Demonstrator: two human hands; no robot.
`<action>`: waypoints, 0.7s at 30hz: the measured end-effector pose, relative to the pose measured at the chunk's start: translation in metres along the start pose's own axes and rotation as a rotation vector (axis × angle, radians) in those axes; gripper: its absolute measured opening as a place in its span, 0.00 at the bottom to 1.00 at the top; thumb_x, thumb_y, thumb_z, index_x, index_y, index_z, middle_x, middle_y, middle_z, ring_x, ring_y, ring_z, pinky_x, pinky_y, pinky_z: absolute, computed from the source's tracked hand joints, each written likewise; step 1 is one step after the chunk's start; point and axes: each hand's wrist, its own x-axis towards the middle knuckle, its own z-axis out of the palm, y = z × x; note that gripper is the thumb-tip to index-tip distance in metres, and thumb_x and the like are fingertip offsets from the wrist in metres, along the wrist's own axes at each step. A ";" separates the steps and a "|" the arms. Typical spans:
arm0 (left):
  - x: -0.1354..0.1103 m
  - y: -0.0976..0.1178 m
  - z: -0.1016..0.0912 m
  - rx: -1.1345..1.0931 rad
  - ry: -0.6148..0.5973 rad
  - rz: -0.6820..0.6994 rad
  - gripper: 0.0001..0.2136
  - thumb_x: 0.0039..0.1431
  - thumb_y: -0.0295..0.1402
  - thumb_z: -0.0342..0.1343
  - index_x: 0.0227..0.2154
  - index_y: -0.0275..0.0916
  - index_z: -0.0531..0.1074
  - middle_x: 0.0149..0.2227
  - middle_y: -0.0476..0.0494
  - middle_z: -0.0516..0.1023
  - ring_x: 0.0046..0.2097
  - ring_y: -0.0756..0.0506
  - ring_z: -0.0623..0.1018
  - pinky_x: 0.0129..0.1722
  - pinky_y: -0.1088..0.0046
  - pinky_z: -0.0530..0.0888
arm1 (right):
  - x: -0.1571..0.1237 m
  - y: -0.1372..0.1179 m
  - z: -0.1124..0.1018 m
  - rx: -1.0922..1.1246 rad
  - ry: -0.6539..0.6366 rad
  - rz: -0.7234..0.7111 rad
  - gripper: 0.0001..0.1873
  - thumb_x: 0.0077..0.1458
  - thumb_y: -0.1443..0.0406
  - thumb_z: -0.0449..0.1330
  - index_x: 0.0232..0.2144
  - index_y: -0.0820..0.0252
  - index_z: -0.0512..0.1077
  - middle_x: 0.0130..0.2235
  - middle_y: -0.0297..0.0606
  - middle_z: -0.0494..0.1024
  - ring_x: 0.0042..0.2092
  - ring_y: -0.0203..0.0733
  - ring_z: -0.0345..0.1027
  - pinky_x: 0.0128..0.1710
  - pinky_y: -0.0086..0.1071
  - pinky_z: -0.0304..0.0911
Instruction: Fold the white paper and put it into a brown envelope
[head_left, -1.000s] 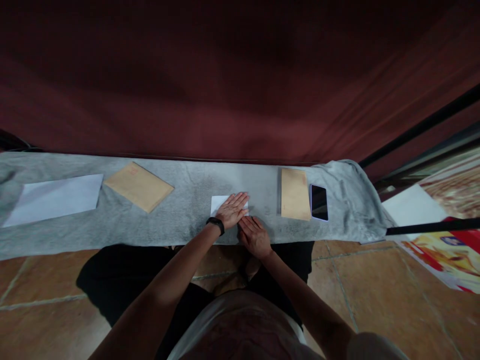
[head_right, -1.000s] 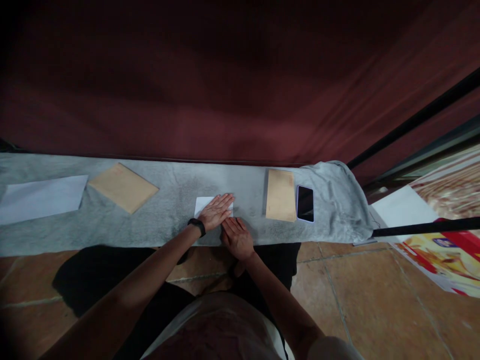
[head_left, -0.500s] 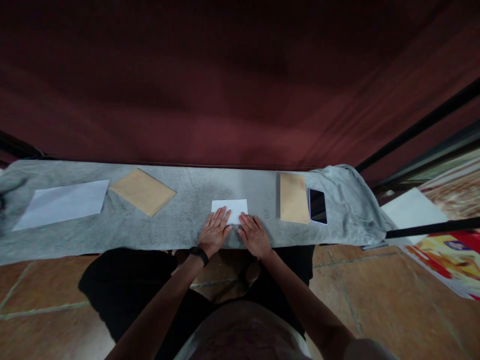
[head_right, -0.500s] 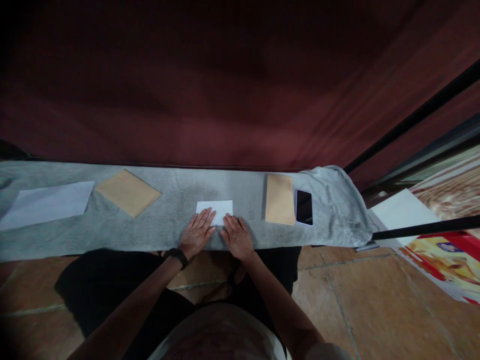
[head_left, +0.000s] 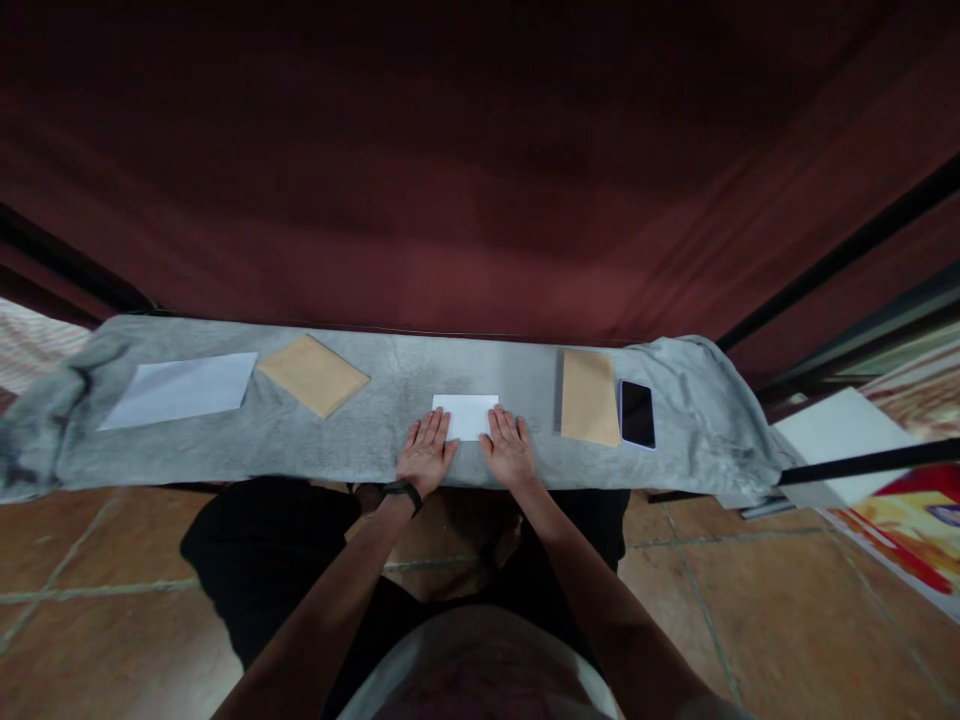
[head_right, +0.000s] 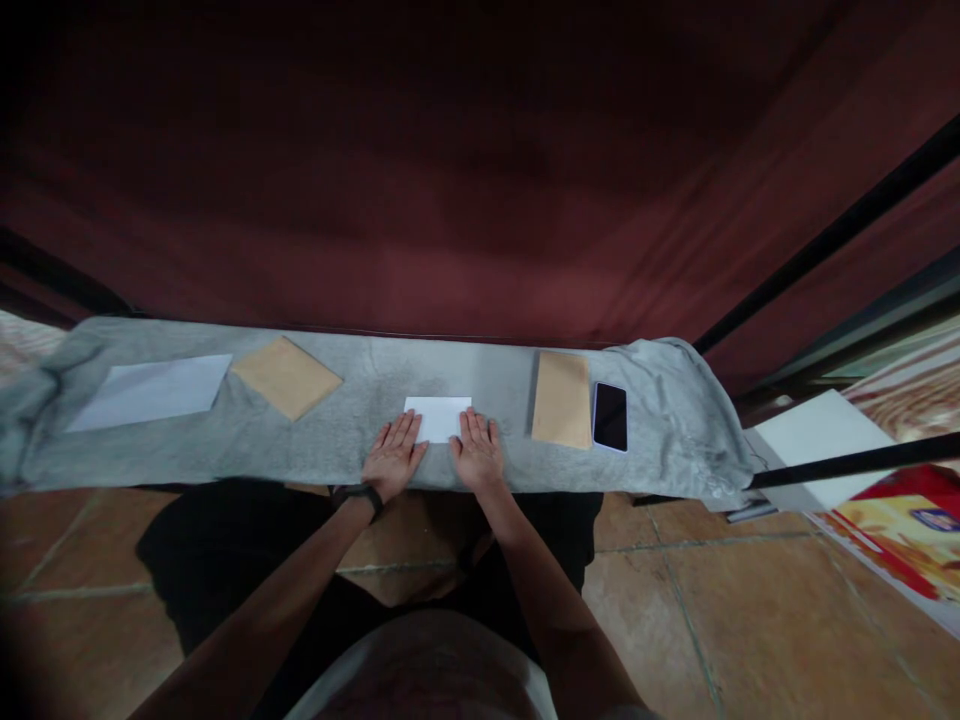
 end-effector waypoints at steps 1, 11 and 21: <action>0.000 0.000 0.000 0.006 -0.006 -0.001 0.30 0.70 0.44 0.36 0.70 0.35 0.53 0.71 0.38 0.54 0.72 0.42 0.54 0.70 0.57 0.51 | 0.000 0.000 0.001 0.000 0.001 0.000 0.29 0.70 0.58 0.49 0.67 0.65 0.58 0.68 0.47 0.60 0.68 0.52 0.56 0.69 0.52 0.45; 0.001 -0.002 -0.001 0.053 -0.008 0.016 0.30 0.70 0.43 0.36 0.69 0.32 0.53 0.71 0.38 0.53 0.72 0.41 0.54 0.70 0.57 0.51 | -0.001 -0.002 0.004 -0.004 0.064 0.011 0.30 0.69 0.58 0.48 0.68 0.68 0.57 0.68 0.49 0.60 0.68 0.52 0.57 0.69 0.52 0.45; -0.001 0.034 0.001 -0.050 0.037 0.086 0.27 0.71 0.40 0.36 0.68 0.32 0.56 0.71 0.38 0.55 0.72 0.41 0.54 0.71 0.55 0.49 | 0.007 0.001 -0.002 0.034 -0.007 0.004 0.28 0.71 0.60 0.44 0.67 0.66 0.58 0.68 0.47 0.61 0.68 0.51 0.55 0.69 0.51 0.44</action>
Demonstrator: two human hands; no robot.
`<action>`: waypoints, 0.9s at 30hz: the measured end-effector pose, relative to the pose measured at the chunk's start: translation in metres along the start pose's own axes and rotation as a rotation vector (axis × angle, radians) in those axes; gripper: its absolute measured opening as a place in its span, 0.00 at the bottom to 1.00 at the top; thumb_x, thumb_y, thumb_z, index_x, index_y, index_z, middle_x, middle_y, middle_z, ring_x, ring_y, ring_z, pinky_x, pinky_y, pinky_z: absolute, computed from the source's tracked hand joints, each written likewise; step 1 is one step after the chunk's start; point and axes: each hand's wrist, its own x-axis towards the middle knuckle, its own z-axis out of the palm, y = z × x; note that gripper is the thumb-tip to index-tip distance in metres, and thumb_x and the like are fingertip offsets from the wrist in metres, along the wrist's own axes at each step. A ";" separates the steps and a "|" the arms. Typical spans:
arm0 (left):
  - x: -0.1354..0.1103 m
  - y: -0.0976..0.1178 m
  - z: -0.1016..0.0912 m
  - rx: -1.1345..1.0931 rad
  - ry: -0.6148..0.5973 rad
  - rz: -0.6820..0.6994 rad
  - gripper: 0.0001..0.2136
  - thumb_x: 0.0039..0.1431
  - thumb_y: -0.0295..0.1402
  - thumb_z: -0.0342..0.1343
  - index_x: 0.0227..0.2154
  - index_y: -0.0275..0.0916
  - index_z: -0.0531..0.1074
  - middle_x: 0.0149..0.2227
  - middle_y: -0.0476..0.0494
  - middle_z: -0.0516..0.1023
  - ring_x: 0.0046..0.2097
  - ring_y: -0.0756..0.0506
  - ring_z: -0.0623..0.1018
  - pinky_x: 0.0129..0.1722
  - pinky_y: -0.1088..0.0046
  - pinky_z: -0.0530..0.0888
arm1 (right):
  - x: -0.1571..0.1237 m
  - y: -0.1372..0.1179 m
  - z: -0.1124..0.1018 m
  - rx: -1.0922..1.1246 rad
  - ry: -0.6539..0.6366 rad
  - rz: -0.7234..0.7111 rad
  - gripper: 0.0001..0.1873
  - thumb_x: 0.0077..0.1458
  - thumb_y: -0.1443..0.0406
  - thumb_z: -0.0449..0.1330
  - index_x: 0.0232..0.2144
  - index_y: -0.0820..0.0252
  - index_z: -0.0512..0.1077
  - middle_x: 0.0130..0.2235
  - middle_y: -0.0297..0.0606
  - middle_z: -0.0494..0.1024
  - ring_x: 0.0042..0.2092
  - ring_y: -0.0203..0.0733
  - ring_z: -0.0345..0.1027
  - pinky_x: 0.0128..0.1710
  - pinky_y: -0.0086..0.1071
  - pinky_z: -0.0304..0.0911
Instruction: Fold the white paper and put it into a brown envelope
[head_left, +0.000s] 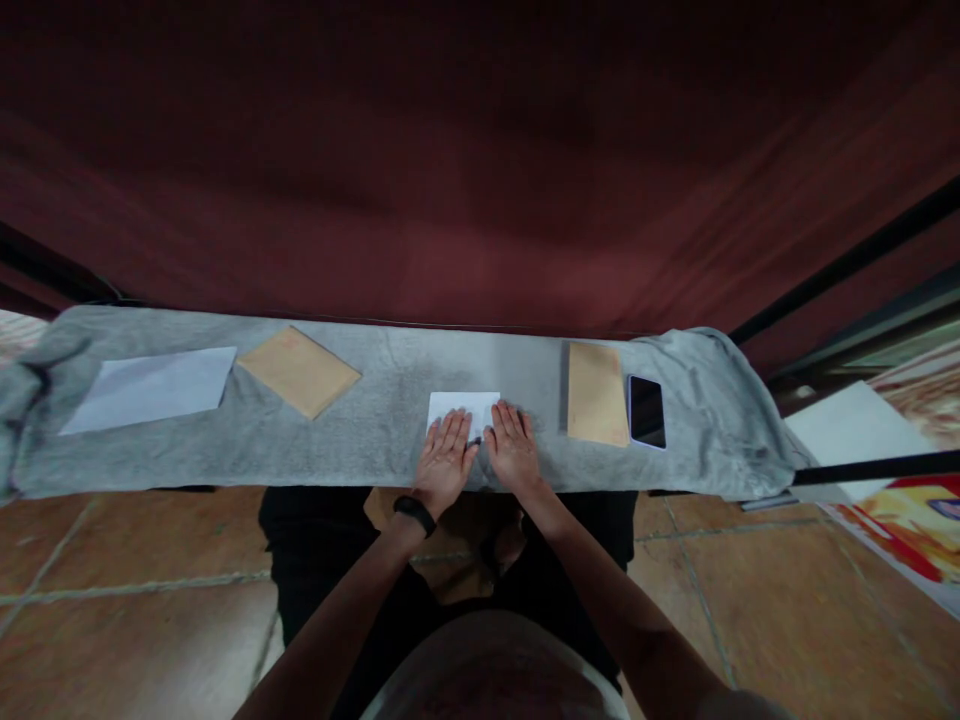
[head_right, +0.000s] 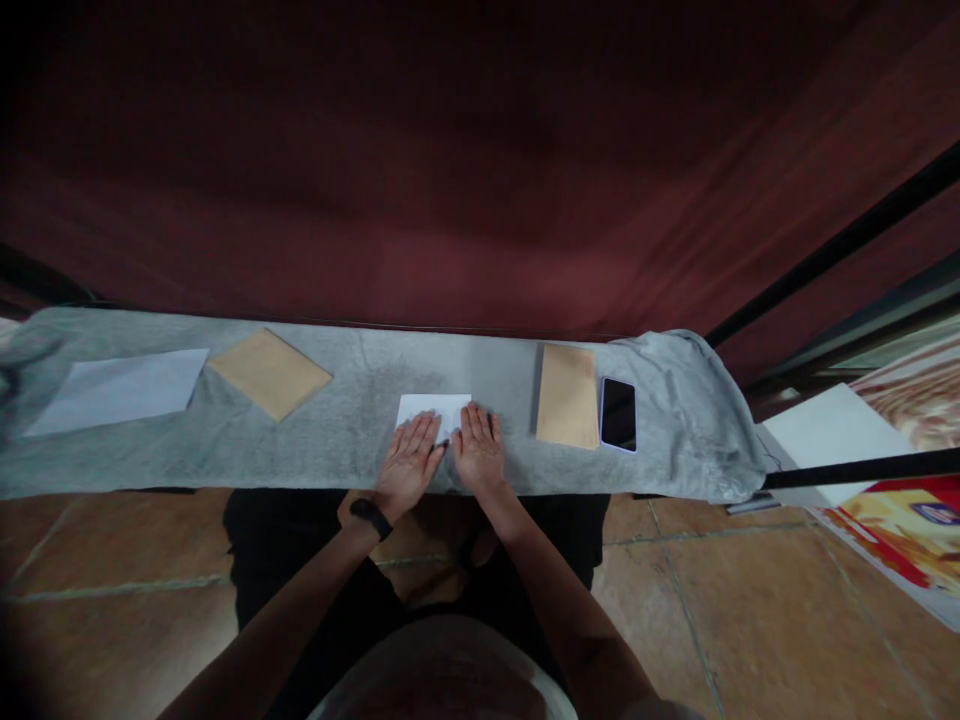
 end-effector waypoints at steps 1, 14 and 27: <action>0.002 0.006 0.002 -0.014 -0.018 0.029 0.27 0.71 0.39 0.36 0.68 0.33 0.56 0.70 0.39 0.56 0.72 0.41 0.54 0.71 0.56 0.50 | 0.002 0.000 -0.001 0.007 -0.029 -0.025 0.27 0.71 0.61 0.43 0.67 0.65 0.58 0.68 0.46 0.60 0.69 0.49 0.55 0.69 0.49 0.45; 0.014 -0.034 0.002 -0.013 -0.003 -0.137 0.29 0.70 0.40 0.36 0.69 0.29 0.54 0.70 0.33 0.55 0.71 0.39 0.55 0.70 0.55 0.54 | 0.018 0.010 -0.002 -0.016 -0.125 0.011 0.28 0.70 0.59 0.45 0.69 0.62 0.56 0.70 0.44 0.57 0.70 0.48 0.52 0.70 0.48 0.43; 0.038 -0.011 0.008 -0.023 -0.122 0.004 0.27 0.71 0.37 0.34 0.69 0.36 0.54 0.71 0.41 0.54 0.72 0.43 0.52 0.71 0.58 0.52 | 0.025 -0.005 0.002 -0.001 -0.158 -0.033 0.27 0.71 0.60 0.43 0.69 0.60 0.55 0.70 0.43 0.55 0.71 0.46 0.49 0.71 0.49 0.41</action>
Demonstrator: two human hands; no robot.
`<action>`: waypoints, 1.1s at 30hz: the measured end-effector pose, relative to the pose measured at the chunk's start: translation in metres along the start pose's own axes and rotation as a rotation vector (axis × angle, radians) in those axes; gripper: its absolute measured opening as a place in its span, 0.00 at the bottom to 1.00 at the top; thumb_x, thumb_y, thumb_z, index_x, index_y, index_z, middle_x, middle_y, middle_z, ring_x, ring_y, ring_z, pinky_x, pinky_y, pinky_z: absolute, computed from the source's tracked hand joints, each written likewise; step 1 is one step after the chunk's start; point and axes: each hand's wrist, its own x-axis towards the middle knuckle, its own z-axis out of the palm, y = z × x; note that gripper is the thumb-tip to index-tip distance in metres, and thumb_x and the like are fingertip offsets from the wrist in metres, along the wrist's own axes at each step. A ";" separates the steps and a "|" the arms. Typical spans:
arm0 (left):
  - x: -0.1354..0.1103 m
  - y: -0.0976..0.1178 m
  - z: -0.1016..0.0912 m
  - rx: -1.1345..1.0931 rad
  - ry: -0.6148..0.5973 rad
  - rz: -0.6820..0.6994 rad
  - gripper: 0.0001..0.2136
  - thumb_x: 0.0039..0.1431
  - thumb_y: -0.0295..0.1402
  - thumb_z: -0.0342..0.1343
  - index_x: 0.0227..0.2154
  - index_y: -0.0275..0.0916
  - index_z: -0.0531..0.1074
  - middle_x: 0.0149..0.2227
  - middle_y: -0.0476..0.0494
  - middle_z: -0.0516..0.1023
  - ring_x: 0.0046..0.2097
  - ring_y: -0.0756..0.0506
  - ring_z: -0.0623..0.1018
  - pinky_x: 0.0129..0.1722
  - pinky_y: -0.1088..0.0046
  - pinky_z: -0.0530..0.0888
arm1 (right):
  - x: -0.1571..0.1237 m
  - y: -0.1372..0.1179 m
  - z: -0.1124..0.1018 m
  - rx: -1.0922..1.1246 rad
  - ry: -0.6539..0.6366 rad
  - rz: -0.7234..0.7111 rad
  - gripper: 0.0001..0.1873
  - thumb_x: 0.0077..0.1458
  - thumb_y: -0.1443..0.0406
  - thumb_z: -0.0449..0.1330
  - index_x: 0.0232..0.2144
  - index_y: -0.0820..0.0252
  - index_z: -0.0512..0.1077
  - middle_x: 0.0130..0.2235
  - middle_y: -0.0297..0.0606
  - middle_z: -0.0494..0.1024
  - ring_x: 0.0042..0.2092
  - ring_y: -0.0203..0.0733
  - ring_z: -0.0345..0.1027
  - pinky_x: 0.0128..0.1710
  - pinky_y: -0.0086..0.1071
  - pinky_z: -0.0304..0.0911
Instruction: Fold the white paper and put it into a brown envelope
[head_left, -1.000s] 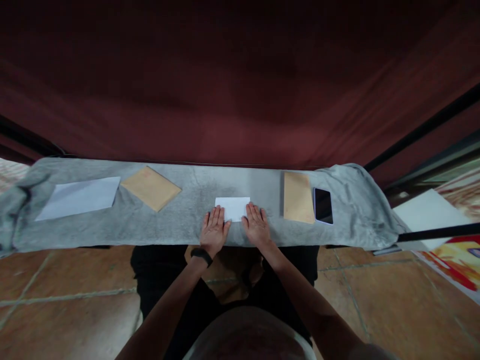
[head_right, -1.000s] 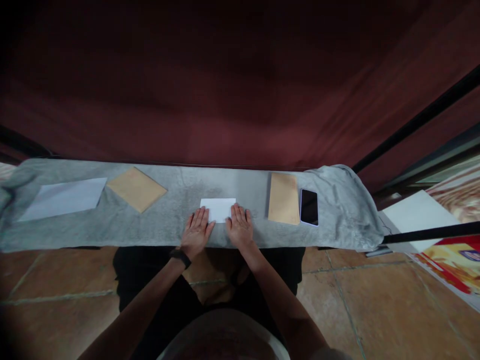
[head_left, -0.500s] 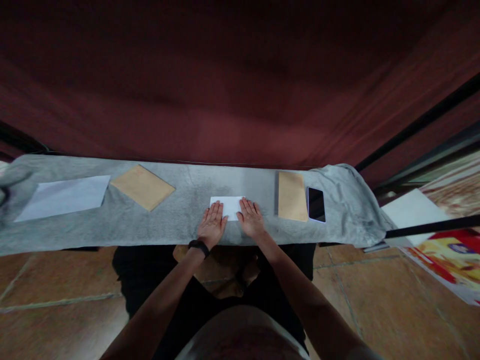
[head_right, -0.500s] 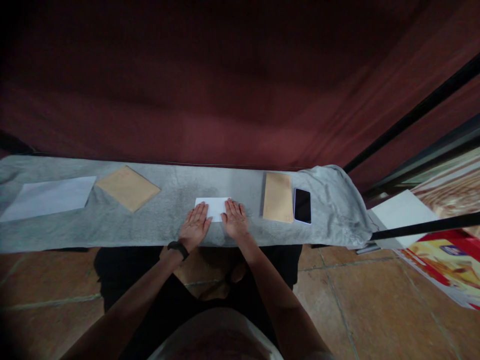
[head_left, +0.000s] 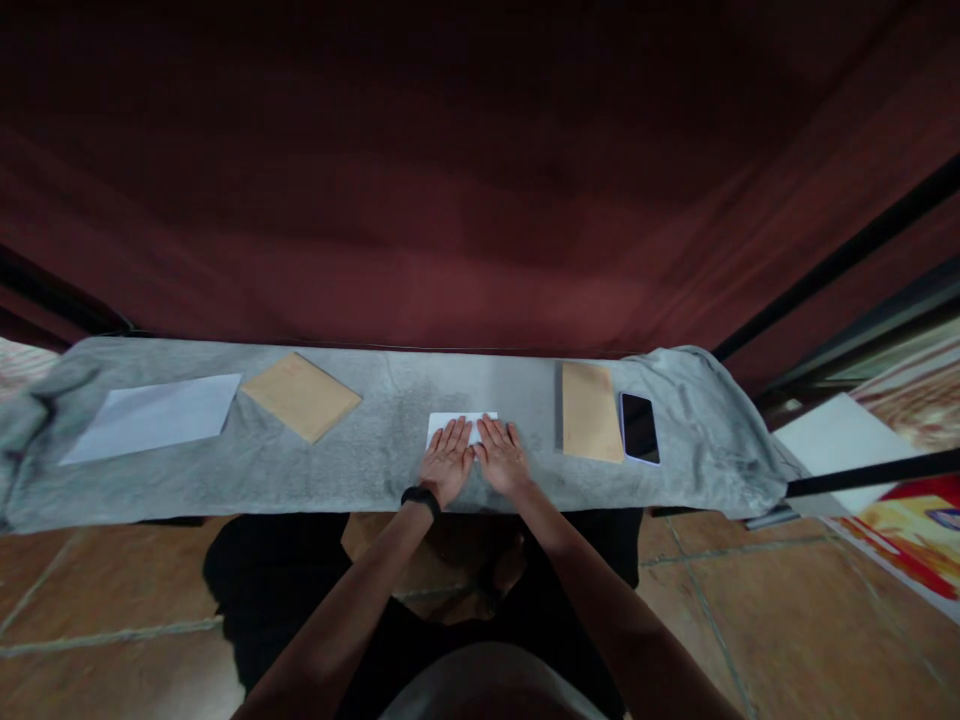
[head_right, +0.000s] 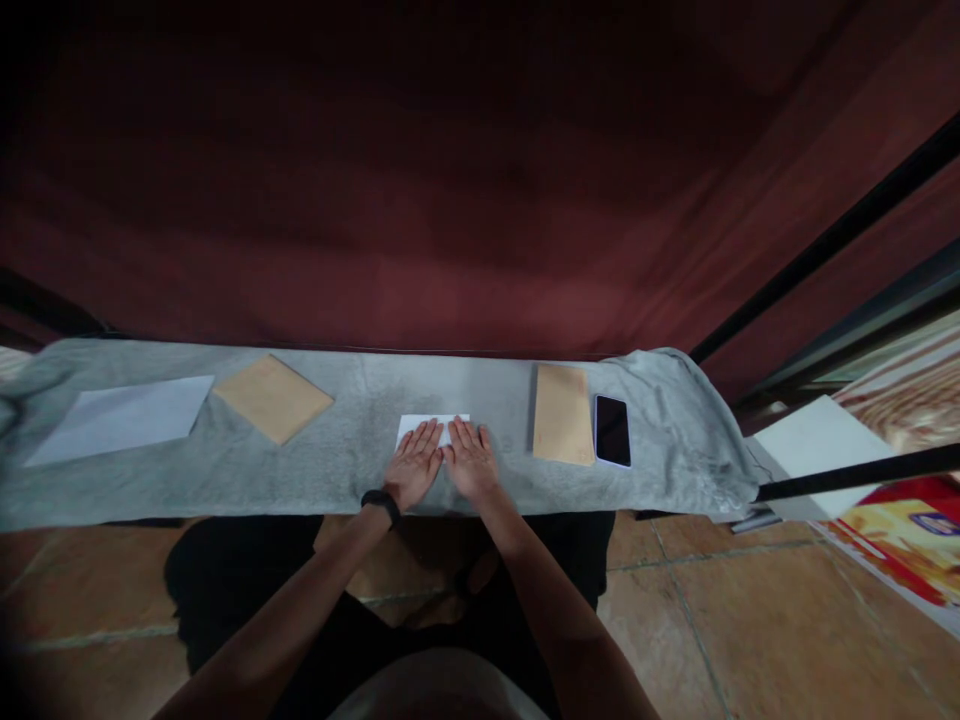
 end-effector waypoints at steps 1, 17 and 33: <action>0.001 -0.005 0.001 0.004 0.015 0.004 0.27 0.71 0.38 0.35 0.69 0.36 0.53 0.71 0.41 0.54 0.72 0.42 0.52 0.71 0.57 0.52 | -0.001 0.004 0.000 -0.008 0.026 -0.008 0.28 0.71 0.60 0.45 0.69 0.60 0.55 0.70 0.43 0.56 0.70 0.46 0.51 0.70 0.49 0.41; 0.031 0.014 -0.003 -0.145 -0.106 0.445 0.25 0.73 0.42 0.34 0.66 0.42 0.62 0.69 0.47 0.60 0.71 0.50 0.56 0.70 0.64 0.52 | -0.061 -0.005 -0.011 0.020 0.083 -0.157 0.18 0.67 0.64 0.52 0.55 0.62 0.74 0.54 0.45 0.79 0.60 0.45 0.68 0.69 0.46 0.52; 0.032 -0.016 -0.001 -0.058 0.039 0.191 0.28 0.70 0.43 0.42 0.69 0.41 0.55 0.71 0.42 0.55 0.72 0.41 0.52 0.71 0.55 0.51 | -0.060 -0.006 -0.017 -0.023 0.033 -0.143 0.25 0.69 0.63 0.49 0.66 0.60 0.61 0.66 0.42 0.66 0.66 0.45 0.61 0.69 0.47 0.51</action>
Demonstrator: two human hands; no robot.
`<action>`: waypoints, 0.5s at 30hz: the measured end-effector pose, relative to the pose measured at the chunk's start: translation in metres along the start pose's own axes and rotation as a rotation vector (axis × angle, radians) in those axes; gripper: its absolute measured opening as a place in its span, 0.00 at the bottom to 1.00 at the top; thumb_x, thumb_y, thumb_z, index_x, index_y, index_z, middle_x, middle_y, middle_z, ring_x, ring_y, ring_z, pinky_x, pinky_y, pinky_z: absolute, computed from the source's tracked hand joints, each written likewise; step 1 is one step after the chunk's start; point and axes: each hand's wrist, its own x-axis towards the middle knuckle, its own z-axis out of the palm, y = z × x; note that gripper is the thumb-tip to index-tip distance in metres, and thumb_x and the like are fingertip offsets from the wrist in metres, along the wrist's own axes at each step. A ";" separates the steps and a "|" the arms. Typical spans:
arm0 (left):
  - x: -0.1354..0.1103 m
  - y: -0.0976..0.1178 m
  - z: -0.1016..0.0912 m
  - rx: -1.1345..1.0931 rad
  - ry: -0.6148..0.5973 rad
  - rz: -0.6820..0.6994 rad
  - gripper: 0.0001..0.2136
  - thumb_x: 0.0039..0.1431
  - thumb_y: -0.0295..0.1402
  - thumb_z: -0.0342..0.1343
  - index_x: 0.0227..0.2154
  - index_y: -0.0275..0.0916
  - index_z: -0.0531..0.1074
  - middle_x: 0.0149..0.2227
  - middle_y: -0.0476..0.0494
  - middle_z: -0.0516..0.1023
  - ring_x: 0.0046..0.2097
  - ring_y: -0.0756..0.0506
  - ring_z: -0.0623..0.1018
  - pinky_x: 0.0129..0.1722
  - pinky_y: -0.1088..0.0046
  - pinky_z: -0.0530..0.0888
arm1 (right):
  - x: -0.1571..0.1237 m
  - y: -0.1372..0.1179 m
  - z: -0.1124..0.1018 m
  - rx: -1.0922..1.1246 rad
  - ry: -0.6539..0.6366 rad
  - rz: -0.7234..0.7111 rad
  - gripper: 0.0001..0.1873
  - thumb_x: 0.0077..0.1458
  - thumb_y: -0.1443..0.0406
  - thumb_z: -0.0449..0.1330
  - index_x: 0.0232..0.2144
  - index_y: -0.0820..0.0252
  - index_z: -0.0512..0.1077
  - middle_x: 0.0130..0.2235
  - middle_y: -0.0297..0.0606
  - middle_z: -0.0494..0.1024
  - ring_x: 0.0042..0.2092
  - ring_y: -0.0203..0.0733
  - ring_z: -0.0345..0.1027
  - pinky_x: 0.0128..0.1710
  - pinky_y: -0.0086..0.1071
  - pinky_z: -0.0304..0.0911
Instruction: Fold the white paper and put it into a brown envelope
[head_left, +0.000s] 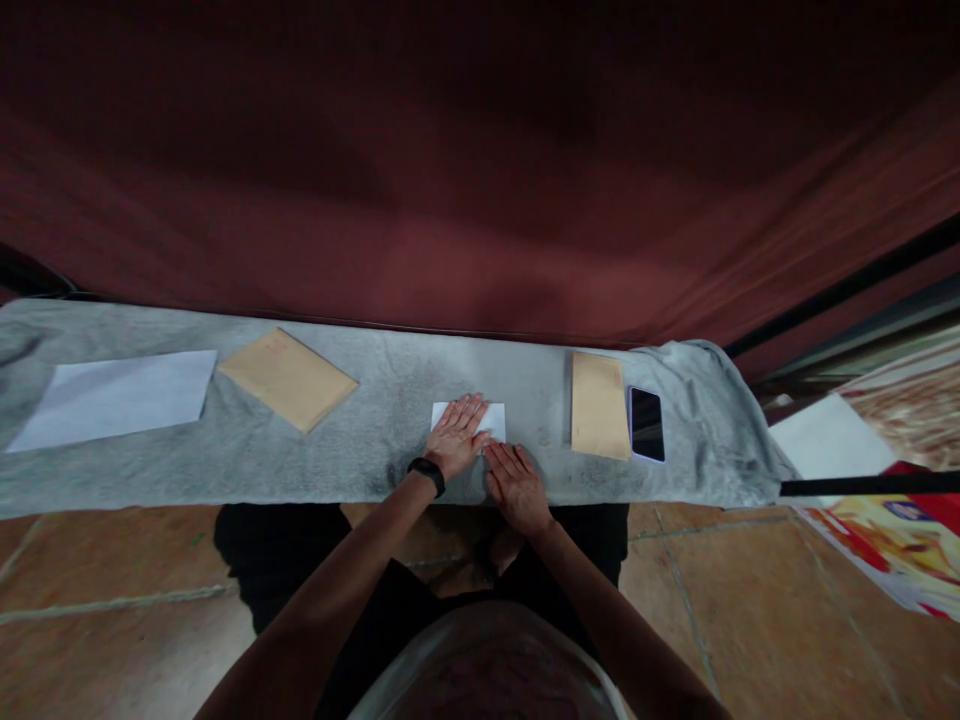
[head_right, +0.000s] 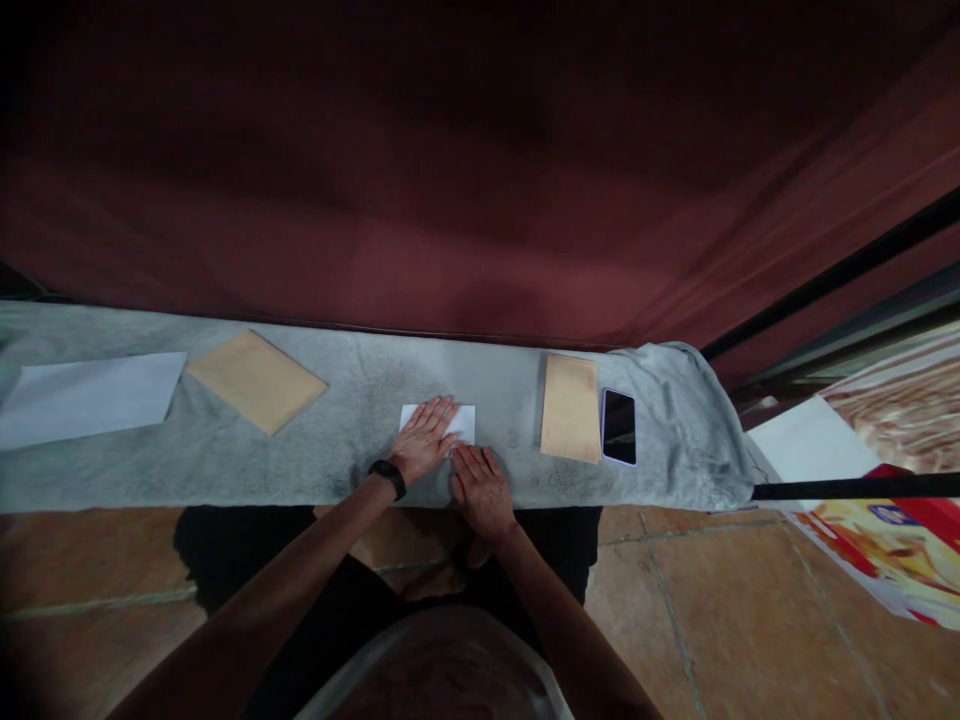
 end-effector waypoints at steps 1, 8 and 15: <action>-0.005 0.000 -0.001 0.002 0.007 -0.011 0.27 0.70 0.42 0.42 0.69 0.41 0.54 0.71 0.43 0.55 0.72 0.41 0.52 0.71 0.55 0.50 | 0.000 0.000 0.000 -0.002 -0.003 0.001 0.25 0.69 0.63 0.49 0.66 0.60 0.61 0.66 0.43 0.66 0.66 0.45 0.61 0.69 0.47 0.51; -0.024 0.002 -0.008 0.015 0.010 -0.047 0.26 0.71 0.39 0.40 0.68 0.42 0.56 0.72 0.43 0.54 0.73 0.40 0.50 0.71 0.52 0.48 | 0.003 -0.001 0.001 -0.006 -0.007 0.033 0.26 0.70 0.61 0.47 0.67 0.63 0.59 0.67 0.45 0.63 0.68 0.46 0.57 0.70 0.49 0.49; -0.022 0.004 -0.012 0.037 -0.021 -0.036 0.25 0.70 0.36 0.40 0.68 0.42 0.57 0.71 0.43 0.55 0.73 0.40 0.51 0.71 0.51 0.47 | 0.020 -0.013 0.011 -0.033 -0.014 0.049 0.30 0.70 0.58 0.47 0.69 0.64 0.55 0.69 0.48 0.59 0.70 0.48 0.52 0.70 0.48 0.47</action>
